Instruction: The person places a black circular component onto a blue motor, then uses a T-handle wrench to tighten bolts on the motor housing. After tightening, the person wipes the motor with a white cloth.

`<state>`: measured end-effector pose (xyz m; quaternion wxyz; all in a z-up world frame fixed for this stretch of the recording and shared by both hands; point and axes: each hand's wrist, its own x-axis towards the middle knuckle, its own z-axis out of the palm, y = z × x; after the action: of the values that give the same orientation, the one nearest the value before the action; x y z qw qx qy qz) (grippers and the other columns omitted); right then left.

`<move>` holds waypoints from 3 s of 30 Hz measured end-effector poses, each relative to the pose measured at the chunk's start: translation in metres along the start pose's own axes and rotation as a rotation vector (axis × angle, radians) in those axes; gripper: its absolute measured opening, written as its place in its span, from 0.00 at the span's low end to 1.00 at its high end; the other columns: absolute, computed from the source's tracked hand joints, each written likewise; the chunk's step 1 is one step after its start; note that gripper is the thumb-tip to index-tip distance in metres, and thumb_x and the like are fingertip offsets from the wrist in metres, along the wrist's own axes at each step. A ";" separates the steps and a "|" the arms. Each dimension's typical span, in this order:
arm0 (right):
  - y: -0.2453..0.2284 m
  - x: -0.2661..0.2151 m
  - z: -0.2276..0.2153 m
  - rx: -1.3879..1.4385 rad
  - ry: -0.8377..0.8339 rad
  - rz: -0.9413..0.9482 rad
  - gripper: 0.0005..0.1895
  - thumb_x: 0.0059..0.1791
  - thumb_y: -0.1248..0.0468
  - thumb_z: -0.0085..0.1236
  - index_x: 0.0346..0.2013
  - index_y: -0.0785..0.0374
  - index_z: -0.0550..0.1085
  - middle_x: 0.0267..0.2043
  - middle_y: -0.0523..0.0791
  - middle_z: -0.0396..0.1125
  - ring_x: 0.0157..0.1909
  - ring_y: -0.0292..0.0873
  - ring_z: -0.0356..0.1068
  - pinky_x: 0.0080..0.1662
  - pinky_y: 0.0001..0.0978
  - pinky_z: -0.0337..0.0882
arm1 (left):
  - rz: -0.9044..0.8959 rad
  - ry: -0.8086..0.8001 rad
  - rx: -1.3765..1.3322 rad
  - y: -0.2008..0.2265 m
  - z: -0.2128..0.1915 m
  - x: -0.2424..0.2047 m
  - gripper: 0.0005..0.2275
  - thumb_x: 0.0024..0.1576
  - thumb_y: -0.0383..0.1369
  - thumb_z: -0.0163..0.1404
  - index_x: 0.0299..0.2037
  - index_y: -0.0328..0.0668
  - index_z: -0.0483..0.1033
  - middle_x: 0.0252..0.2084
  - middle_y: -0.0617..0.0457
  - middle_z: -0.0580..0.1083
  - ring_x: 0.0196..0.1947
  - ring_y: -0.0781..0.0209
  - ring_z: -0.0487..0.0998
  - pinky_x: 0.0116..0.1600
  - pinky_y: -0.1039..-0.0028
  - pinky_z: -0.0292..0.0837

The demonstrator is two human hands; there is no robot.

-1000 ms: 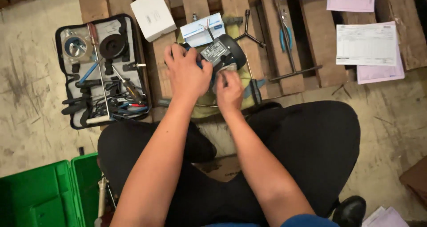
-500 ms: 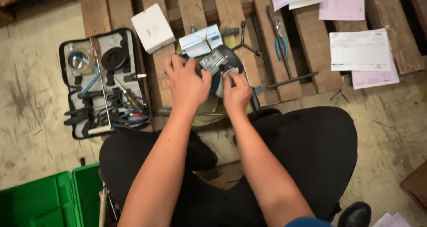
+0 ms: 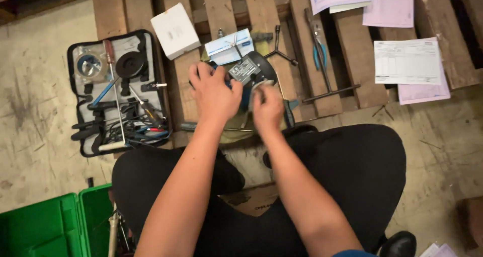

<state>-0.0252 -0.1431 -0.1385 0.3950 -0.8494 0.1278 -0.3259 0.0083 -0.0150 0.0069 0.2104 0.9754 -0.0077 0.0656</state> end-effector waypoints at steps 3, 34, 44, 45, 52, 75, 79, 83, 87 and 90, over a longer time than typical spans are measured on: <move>-0.017 -0.019 0.005 0.095 -0.085 0.029 0.08 0.45 0.66 0.66 0.39 0.56 0.78 0.37 0.47 0.73 0.45 0.55 0.75 0.48 0.44 0.74 | 0.017 0.019 -0.019 -0.002 0.000 0.001 0.10 0.49 0.42 0.52 0.31 0.45 0.70 0.45 0.53 0.60 0.66 0.38 0.55 0.46 0.41 0.71; -0.003 0.135 -0.061 -0.097 -0.965 0.003 0.29 0.42 0.61 0.66 0.58 0.64 0.75 0.59 0.61 0.67 0.67 0.66 0.63 0.69 0.53 0.60 | 0.057 -0.042 -0.625 -0.056 -0.021 -0.047 0.68 0.35 0.36 0.78 0.79 0.50 0.31 0.75 0.28 0.35 0.76 0.22 0.39 0.76 0.36 0.43; 0.005 0.140 -0.037 -0.061 -1.030 0.343 0.38 0.39 0.49 0.68 0.64 0.46 0.70 0.61 0.56 0.69 0.67 0.59 0.64 0.68 0.51 0.63 | -0.051 -0.102 -0.840 -0.045 0.020 -0.017 0.77 0.23 0.42 0.80 0.75 0.49 0.22 0.70 0.20 0.56 0.68 0.21 0.64 0.73 0.41 0.58; 0.002 0.141 -0.036 -0.098 -1.002 0.330 0.35 0.41 0.48 0.66 0.64 0.44 0.71 0.59 0.55 0.70 0.65 0.58 0.66 0.66 0.51 0.64 | -0.058 -0.098 -0.859 -0.041 0.016 -0.014 0.77 0.23 0.40 0.81 0.76 0.50 0.24 0.71 0.21 0.56 0.68 0.23 0.65 0.73 0.42 0.57; -0.033 0.159 -0.030 -0.119 -0.958 0.322 0.29 0.43 0.49 0.60 0.60 0.42 0.74 0.55 0.47 0.73 0.61 0.52 0.70 0.61 0.47 0.69 | 0.004 0.064 -1.036 -0.078 0.022 0.026 0.64 0.45 0.39 0.77 0.79 0.58 0.28 0.70 0.29 0.63 0.71 0.32 0.66 0.75 0.49 0.59; -0.142 0.162 -0.080 -0.286 -0.963 0.345 0.33 0.50 0.37 0.55 0.50 0.63 0.80 0.44 0.59 0.76 0.54 0.66 0.73 0.51 0.56 0.72 | -0.322 0.143 -1.413 -0.075 0.022 0.027 0.42 0.59 0.47 0.59 0.79 0.62 0.41 0.65 0.44 0.61 0.57 0.50 0.68 0.59 0.61 0.77; -0.151 0.142 -0.082 -0.352 -0.977 0.380 0.35 0.48 0.35 0.56 0.49 0.63 0.79 0.44 0.63 0.74 0.55 0.68 0.71 0.51 0.59 0.71 | -0.382 0.115 -1.435 -0.087 0.037 0.020 0.42 0.58 0.45 0.59 0.79 0.63 0.43 0.63 0.46 0.62 0.55 0.52 0.69 0.55 0.62 0.76; -0.151 0.130 -0.080 -0.351 -0.994 0.453 0.33 0.47 0.34 0.56 0.44 0.62 0.80 0.41 0.61 0.76 0.54 0.66 0.73 0.50 0.55 0.73 | -0.416 0.050 -1.413 -0.090 0.035 0.013 0.41 0.57 0.44 0.58 0.78 0.64 0.45 0.64 0.43 0.63 0.56 0.50 0.69 0.56 0.59 0.76; -0.119 0.130 -0.068 -0.309 -1.030 0.440 0.31 0.49 0.38 0.55 0.47 0.62 0.80 0.45 0.60 0.75 0.56 0.65 0.72 0.53 0.56 0.72 | -0.489 0.005 -1.352 -0.101 0.035 0.014 0.41 0.56 0.45 0.59 0.78 0.67 0.46 0.55 0.44 0.66 0.46 0.51 0.74 0.49 0.62 0.80; -0.106 0.132 -0.066 -0.336 -1.059 0.428 0.31 0.50 0.38 0.53 0.49 0.63 0.79 0.46 0.60 0.75 0.57 0.65 0.71 0.54 0.55 0.72 | -0.531 -0.007 -1.326 -0.111 0.044 0.016 0.41 0.56 0.47 0.59 0.78 0.66 0.47 0.52 0.43 0.68 0.44 0.50 0.77 0.46 0.61 0.80</move>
<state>0.0265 -0.1746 0.0328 0.3220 -0.9026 0.1315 0.2537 0.0346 0.0677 -0.0763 0.7680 0.6112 0.1910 -0.0095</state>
